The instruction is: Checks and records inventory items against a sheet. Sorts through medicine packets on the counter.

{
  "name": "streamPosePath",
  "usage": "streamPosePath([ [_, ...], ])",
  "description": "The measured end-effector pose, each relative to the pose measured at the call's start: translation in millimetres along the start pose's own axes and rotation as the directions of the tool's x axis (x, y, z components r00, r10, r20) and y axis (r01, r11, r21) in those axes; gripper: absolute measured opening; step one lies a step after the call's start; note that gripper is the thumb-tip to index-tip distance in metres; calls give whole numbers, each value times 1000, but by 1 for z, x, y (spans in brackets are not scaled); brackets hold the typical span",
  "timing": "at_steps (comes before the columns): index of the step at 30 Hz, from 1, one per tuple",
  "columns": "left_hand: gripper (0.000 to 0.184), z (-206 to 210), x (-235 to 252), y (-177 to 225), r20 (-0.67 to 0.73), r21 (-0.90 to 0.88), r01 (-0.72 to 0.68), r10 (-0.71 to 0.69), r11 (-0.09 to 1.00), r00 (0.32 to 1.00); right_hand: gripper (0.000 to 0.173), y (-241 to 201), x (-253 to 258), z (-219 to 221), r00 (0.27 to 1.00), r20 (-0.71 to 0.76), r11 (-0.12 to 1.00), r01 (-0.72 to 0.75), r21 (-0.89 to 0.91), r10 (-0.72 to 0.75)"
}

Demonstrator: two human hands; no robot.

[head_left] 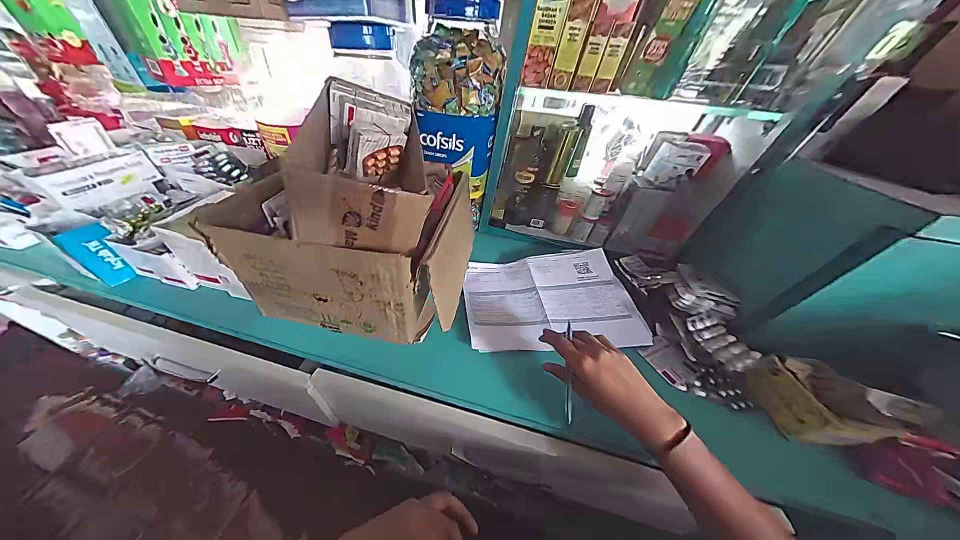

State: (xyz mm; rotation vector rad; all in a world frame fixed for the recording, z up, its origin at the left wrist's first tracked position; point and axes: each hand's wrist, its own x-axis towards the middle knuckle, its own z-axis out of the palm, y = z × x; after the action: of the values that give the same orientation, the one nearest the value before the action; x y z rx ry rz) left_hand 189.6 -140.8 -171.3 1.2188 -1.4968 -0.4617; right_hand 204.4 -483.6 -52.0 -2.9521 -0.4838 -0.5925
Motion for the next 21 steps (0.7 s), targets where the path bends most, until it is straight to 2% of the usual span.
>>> streamPosePath([
  [2,40,-11,18,-5,-136,30,-23,26,999,990,43,19,23,4,991,133,1000,11,9,-12],
  [4,38,-18,34,-6,-237,22,-38,42,999,970,39,29,34,10,973,223,998,54,14,-56],
  [6,29,-27,48,-4,-326,-22,-41,31,999,945,28,28,31,18,973,169,987,161,-15,-156],
  [8,21,-36,61,1,-388,-26,-27,15,999,921,26,13,16,22,970,50,964,243,-110,-239],
  [10,20,-49,76,8,-394,75,-5,34,997,918,30,-15,-4,22,953,-53,939,283,-195,-298],
  [12,21,-58,93,11,-364,266,1,99,964,926,33,-39,-22,14,950,-54,935,293,-200,-309],
  [14,26,-62,105,9,-316,491,52,122,870,941,37,-51,-34,-3,971,12,964,238,-117,-238],
  [15,29,-63,110,7,-293,590,96,102,802,951,42,-51,-38,-14,987,35,985,161,-56,-159],
  [17,31,-65,116,3,-264,691,150,53,707,963,54,-43,-43,-35,996,1,992,-84,93,85],
  [19,31,-73,114,4,-269,683,154,50,714,962,60,-31,-48,-47,951,1,915,-297,274,309],
  [21,33,-82,108,5,-302,664,166,59,729,951,65,-23,-56,-44,912,54,761,-371,532,407],
])
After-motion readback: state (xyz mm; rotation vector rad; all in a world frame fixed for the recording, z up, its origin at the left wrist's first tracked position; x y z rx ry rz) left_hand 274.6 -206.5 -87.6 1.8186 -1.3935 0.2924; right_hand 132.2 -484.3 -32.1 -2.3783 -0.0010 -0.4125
